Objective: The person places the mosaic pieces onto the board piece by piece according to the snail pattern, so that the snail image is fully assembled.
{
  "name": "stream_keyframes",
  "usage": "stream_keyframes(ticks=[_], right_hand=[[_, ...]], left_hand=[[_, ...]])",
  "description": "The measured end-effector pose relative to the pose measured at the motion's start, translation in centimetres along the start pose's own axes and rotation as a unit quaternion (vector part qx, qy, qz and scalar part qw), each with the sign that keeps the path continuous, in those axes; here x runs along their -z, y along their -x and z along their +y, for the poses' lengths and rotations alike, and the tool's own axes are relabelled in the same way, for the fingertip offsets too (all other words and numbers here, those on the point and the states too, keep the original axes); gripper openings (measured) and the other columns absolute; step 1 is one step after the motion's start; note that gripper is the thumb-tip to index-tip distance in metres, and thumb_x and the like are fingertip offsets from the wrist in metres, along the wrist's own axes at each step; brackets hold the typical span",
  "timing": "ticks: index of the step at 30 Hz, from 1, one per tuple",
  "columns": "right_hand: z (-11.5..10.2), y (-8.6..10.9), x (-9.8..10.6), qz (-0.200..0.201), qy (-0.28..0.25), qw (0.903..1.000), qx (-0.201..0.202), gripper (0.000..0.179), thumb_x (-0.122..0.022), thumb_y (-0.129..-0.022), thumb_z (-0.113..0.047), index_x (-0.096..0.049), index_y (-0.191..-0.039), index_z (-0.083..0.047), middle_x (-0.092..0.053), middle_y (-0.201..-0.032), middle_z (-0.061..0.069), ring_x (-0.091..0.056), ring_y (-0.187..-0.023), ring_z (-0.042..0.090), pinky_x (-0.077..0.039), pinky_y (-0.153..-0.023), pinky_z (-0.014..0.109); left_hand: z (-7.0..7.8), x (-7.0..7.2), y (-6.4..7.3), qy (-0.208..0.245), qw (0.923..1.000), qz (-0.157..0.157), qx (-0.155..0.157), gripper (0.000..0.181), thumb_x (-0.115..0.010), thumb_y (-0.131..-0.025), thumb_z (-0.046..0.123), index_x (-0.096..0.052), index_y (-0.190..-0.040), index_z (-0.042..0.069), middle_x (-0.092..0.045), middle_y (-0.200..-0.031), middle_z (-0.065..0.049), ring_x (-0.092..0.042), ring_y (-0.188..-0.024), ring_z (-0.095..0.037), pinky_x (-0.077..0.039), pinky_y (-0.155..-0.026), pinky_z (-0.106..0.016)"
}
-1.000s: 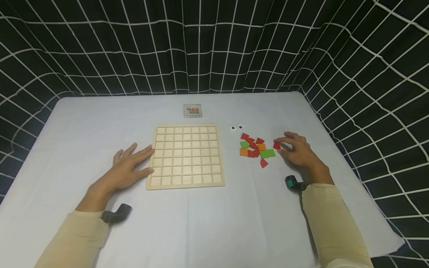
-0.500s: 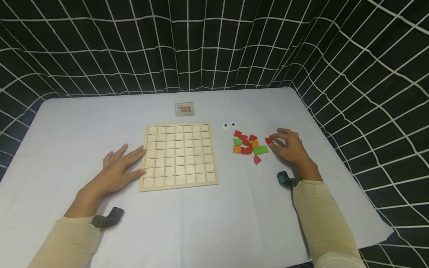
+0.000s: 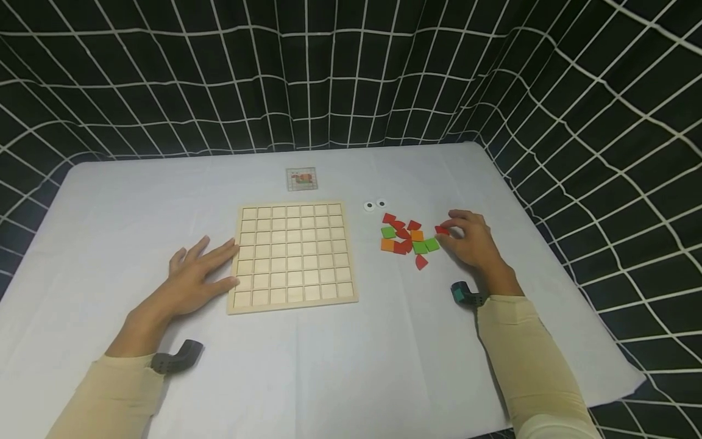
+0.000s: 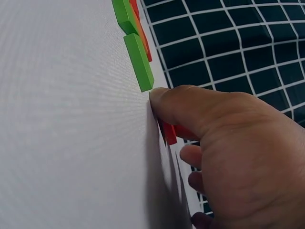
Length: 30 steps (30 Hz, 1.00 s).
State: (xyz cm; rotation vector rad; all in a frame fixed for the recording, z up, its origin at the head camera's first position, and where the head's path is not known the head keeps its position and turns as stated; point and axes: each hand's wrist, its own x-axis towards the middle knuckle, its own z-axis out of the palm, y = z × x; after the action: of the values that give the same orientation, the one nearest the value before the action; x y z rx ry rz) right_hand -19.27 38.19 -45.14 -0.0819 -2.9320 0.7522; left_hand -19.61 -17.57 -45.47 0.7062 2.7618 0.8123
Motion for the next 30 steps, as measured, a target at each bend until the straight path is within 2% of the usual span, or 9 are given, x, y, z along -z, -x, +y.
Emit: stream_keyframes(ticks=[4,7,11,14,21,30], right_hand=[[-0.4,0.0,0.1,0.021,-0.008,0.9997,0.001,0.027,-0.071,-0.087,-0.018,-0.069,-0.108,-0.001,-0.047,-0.137,0.016,-0.032,-0.131,0.035,-0.029,-0.102,0.061],[-0.8,0.0,0.2,0.044,-0.024,0.9987,0.005,0.028,-0.073,-0.086,-0.019,-0.069,-0.108,-0.002,-0.052,-0.128,0.013,-0.037,-0.125,0.033,-0.033,-0.099,0.058],[-1.6,0.1,0.1,0.079,-0.054,0.9946,0.04,0.027,-0.075,-0.085,-0.018,-0.069,-0.106,-0.002,-0.062,-0.108,0.012,-0.049,-0.106,0.03,-0.042,-0.087,0.05],[-2.4,0.3,0.0,0.093,-0.074,0.9909,0.064,0.028,-0.077,-0.083,-0.017,-0.07,-0.106,-0.002,-0.065,-0.099,0.011,-0.053,-0.096,0.028,-0.045,-0.078,0.045],[-4.5,0.5,-0.6,0.089,-0.101,0.9884,0.071,0.031,-0.075,-0.084,-0.019,-0.07,-0.111,-0.004,-0.064,-0.104,0.008,-0.055,-0.1,0.026,-0.05,-0.082,0.046],[-8.4,0.2,-1.8,0.102,-0.133,0.9755,0.142,0.027,-0.076,-0.083,-0.011,-0.071,-0.108,-0.001,-0.066,-0.1,0.009,-0.055,-0.095,0.026,-0.048,-0.08,0.049]], left_hand=[[-0.1,0.1,0.1,0.002,1.0,0.002,-0.005,0.068,-0.061,-0.093,0.044,-0.04,-0.148,0.01,-0.028,-0.155,-0.008,-0.002,-0.143,-0.039,0.013,-0.107,-0.059],[-0.2,0.1,0.2,0.001,1.0,0.0,-0.005,0.068,-0.06,-0.093,0.045,-0.039,-0.148,0.01,-0.028,-0.156,-0.008,-0.002,-0.143,-0.039,0.013,-0.107,-0.059],[-0.3,0.1,0.2,0.0,1.0,-0.002,-0.004,0.069,-0.059,-0.094,0.046,-0.038,-0.149,0.01,-0.027,-0.156,-0.008,-0.001,-0.143,-0.039,0.014,-0.107,-0.058],[-0.4,0.1,0.1,-0.001,1.0,-0.003,-0.005,0.069,-0.059,-0.094,0.047,-0.038,-0.149,0.011,-0.027,-0.156,-0.008,0.0,-0.144,-0.039,0.014,-0.107,-0.058],[-0.6,0.1,0.0,-0.006,0.9999,-0.008,-0.004,0.07,-0.058,-0.094,0.049,-0.037,-0.149,0.012,-0.027,-0.156,-0.007,0.0,-0.144,-0.038,0.015,-0.107,-0.057],[-0.7,0.1,0.0,0.0,0.9999,-0.01,-0.004,0.069,-0.058,-0.094,0.048,-0.037,-0.15,0.013,-0.026,-0.156,-0.007,0.001,-0.144,-0.037,0.014,-0.107,-0.058]])
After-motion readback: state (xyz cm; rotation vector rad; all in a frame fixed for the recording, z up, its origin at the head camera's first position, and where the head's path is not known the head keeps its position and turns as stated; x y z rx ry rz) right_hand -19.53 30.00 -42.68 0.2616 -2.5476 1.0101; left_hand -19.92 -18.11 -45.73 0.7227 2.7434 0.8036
